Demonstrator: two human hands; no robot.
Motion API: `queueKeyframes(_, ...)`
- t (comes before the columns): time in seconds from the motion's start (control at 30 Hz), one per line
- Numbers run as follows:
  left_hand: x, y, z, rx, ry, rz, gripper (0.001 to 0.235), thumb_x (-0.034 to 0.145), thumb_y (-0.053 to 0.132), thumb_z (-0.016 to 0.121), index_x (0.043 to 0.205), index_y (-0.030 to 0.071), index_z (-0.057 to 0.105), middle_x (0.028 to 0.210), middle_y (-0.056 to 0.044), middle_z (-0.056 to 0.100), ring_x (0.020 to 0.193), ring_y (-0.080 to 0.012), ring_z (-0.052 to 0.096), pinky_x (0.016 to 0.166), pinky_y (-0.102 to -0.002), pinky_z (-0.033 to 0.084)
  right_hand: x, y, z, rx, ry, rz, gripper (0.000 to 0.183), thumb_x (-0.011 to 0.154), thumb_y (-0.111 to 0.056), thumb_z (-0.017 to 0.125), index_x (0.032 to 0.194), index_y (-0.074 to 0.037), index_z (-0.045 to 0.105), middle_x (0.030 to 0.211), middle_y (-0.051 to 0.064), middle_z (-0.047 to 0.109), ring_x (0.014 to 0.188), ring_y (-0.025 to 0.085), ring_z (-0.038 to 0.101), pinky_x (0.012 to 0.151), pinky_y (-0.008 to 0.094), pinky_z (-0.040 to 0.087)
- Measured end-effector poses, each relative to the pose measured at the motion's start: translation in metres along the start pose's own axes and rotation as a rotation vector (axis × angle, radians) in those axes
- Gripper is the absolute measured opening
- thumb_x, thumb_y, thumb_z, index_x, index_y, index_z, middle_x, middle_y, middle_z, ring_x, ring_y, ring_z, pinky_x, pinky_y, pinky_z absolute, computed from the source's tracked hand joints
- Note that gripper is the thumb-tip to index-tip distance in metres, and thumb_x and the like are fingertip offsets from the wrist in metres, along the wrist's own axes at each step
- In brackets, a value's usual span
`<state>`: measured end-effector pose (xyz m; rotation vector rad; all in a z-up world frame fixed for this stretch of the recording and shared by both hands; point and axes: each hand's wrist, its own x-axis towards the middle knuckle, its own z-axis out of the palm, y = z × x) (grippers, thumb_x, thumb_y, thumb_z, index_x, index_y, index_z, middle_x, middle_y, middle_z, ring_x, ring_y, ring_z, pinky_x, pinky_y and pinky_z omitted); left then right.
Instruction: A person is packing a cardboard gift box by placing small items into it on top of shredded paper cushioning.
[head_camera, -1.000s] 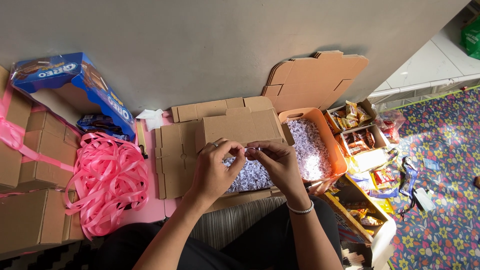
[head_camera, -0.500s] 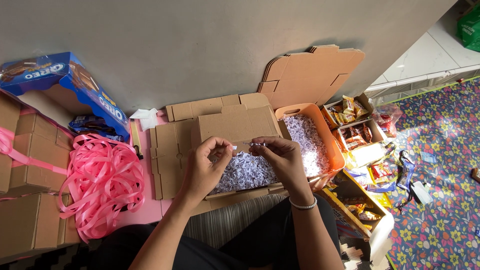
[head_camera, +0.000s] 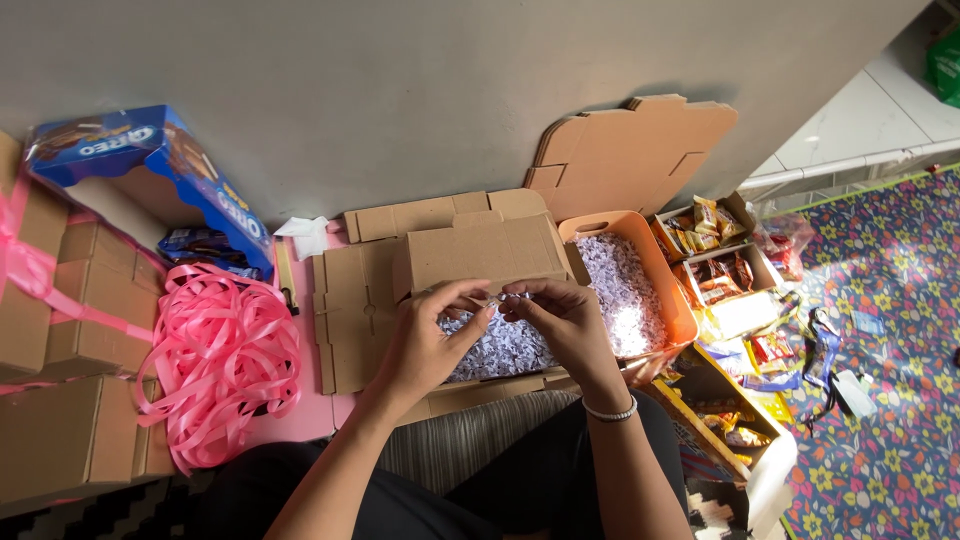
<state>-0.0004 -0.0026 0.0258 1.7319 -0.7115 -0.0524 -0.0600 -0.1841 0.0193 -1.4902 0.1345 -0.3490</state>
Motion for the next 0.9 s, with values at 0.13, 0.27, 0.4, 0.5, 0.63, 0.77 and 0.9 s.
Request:
queueKeyframes(0.13,0.001,0.004,-0.007,0.031,0.037,0.033,0.01,0.091,0.009,0.073,0.097,0.006,0.079,0.08,-0.009,0.078,0.076,-0.0194,0.076,0.071,-0.029,0.058,0.0,0.005,0.006,0.023,-0.003,0.024,0.018,0.085,0.002,0.077,0.101,0.011,0.076,0.082,0.019,0.076,0.078,0.019,0.072,0.079,0.04,0.064)
queueKeyframes(0.27,0.001,-0.003,-0.013,0.11,0.033,0.063,0.007,0.091,0.011,0.071,0.09,0.008,0.078,0.074,-0.008,0.074,0.071,-0.0212,0.074,0.068,-0.031,0.057,0.001,0.001,0.008,-0.032,0.016,0.018,0.016,0.086,0.004,0.075,0.101,0.01,0.076,0.082,0.019,0.076,0.076,0.02,0.073,0.078,0.04,0.064)
queueKeyframes(0.4,-0.003,0.007,-0.026,0.256,-0.057,0.007,0.01,0.09,0.013,0.071,0.089,0.008,0.08,0.07,-0.012,0.07,0.065,-0.0258,0.069,0.063,-0.038,0.055,0.006,0.004,-0.008,-0.046,0.065,0.008,0.015,0.088,0.004,0.074,0.101,0.011,0.074,0.082,0.02,0.076,0.078,0.022,0.075,0.08,0.04,0.065)
queueKeyframes(0.5,-0.007,0.008,-0.025,0.3,-0.12,-0.052,0.014,0.087,0.01,0.072,0.096,0.002,0.081,0.066,-0.014,0.067,0.061,-0.0274,0.065,0.06,-0.039,0.055,0.006,0.001,-0.009,-0.06,0.049,0.055,0.016,0.089,0.002,0.074,0.102,0.01,0.075,0.084,0.02,0.076,0.078,0.02,0.073,0.08,0.041,0.065)
queueKeyframes(0.63,-0.004,0.004,-0.016,0.274,-0.078,0.0,0.018,0.091,0.014,0.071,0.103,0.003,0.079,0.069,-0.015,0.067,0.065,-0.0305,0.068,0.062,-0.041,0.056,0.005,0.008,-0.003,-0.023,0.008,0.079,0.016,0.089,0.001,0.074,0.103,0.009,0.076,0.085,0.019,0.076,0.078,0.02,0.071,0.08,0.041,0.064)
queueKeyframes(0.77,-0.007,0.0,-0.007,0.044,0.023,0.02,0.022,0.093,0.012,0.069,0.112,0.003,0.077,0.082,-0.012,0.077,0.076,-0.0223,0.075,0.067,-0.032,0.059,-0.001,0.009,0.003,0.035,-0.031,0.141,0.018,0.09,0.0,0.073,0.105,0.009,0.075,0.085,0.017,0.075,0.077,0.021,0.072,0.08,0.04,0.065)
queueKeyframes(0.9,-0.014,0.002,-0.006,-0.038,0.07,-0.04,0.018,0.093,0.012,0.072,0.105,0.002,0.079,0.077,-0.014,0.078,0.074,-0.0163,0.072,0.062,-0.03,0.057,-0.007,-0.004,0.016,-0.012,-0.054,0.13,0.019,0.09,-0.001,0.075,0.105,0.01,0.076,0.084,0.02,0.075,0.079,0.023,0.071,0.083,0.043,0.063)
